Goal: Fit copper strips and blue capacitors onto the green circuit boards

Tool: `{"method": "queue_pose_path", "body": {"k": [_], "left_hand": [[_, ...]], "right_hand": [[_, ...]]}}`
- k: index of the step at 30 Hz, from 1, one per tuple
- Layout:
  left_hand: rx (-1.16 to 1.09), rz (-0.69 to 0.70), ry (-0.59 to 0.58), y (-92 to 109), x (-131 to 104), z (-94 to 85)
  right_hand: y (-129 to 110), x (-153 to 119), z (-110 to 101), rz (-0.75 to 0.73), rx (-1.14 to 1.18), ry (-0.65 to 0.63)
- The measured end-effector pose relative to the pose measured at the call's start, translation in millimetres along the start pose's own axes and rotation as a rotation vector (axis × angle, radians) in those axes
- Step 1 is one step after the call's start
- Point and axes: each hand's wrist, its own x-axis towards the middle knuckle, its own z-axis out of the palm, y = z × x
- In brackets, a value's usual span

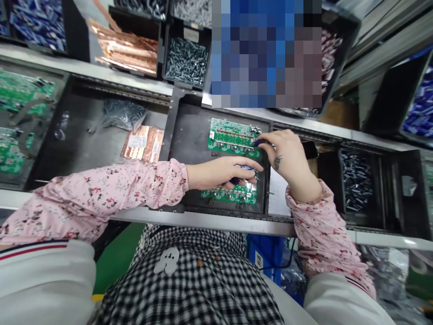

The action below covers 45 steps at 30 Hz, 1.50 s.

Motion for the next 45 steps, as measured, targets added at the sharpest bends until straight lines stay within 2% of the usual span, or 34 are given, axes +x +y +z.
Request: {"method": "queue_pose_path", "body": {"k": [3, 10, 13, 16, 19, 22, 24, 26, 29, 32, 35, 39, 45], "left_hand": [[0.016, 0.013, 0.01, 1, 0, 1.6], [0.068, 0.045, 0.137, -1, 1, 2.9], [0.111, 0.073, 0.206, 0, 0, 3.9], [0.177, 0.121, 0.25, 0, 1, 4.5], [0.271, 0.217, 0.225, -3, 4, 3.3], [0.34, 0.288, 0.157, -8, 6, 1.4], [0.354, 0.268, 0.117, -8, 5, 1.3], [0.339, 0.161, 0.092, -6, 3, 2.7], [0.258, -0.086, 0.08, 1, 0, 6.0], [0.202, -0.23, 0.089, 4, 0, 7.7], [0.221, -0.255, 0.084, 1, 2, 5.9], [0.269, -0.166, 0.063, -4, 1, 1.8], [0.292, -0.19, 0.084, -2, 2, 2.7]], "right_hand": [[-1, 3, -3, -0.014, -0.022, -0.028], [-9, 4, -8, -0.075, -0.093, -0.117], [-26, -6, -13, -0.042, -0.037, -0.059], [-52, -20, -20, -0.025, 0.13, 0.005], [-76, -31, -24, -0.059, 0.278, 0.027], [-88, -38, -25, -0.096, 0.315, 0.068], [-86, -41, -26, -0.113, 0.311, 0.063], [-76, -43, -26, -0.079, 0.303, 0.078], [-51, -43, -20, 0.123, 0.355, 0.148], [-28, -39, -7, 0.29, 0.461, 0.147], [-19, -36, 6, 0.277, 0.463, 0.148], [-15, -36, 17, 0.321, 0.509, 0.199], [-11, -32, 19, 0.388, 0.447, 0.163]]}}
